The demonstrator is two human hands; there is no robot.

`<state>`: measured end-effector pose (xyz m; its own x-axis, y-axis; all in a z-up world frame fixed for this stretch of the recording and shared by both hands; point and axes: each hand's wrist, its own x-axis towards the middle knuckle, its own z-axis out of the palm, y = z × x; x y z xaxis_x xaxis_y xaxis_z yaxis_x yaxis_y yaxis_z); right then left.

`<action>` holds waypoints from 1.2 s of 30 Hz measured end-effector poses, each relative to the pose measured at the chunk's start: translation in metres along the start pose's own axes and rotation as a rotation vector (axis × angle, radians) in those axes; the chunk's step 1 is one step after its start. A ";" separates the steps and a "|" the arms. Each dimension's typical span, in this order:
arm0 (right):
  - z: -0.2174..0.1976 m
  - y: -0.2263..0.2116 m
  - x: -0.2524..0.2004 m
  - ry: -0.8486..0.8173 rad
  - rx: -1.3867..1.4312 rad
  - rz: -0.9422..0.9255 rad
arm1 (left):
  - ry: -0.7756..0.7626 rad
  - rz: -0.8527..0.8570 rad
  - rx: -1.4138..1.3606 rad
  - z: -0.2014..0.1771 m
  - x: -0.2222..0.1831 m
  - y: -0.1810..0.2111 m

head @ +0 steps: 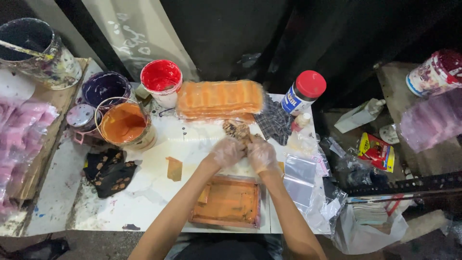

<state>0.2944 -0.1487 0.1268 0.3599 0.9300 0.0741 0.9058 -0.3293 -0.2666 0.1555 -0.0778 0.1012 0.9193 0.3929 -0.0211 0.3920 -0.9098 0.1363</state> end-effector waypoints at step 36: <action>-0.117 -0.001 -0.036 0.407 0.732 0.174 | -0.039 0.185 -0.048 -0.142 -0.013 0.087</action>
<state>0.3062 -0.2013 0.2372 0.6598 0.6989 0.2760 0.5077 -0.1438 -0.8495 0.1722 -0.1430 0.2543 0.9766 0.2131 -0.0292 0.2147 -0.9584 0.1882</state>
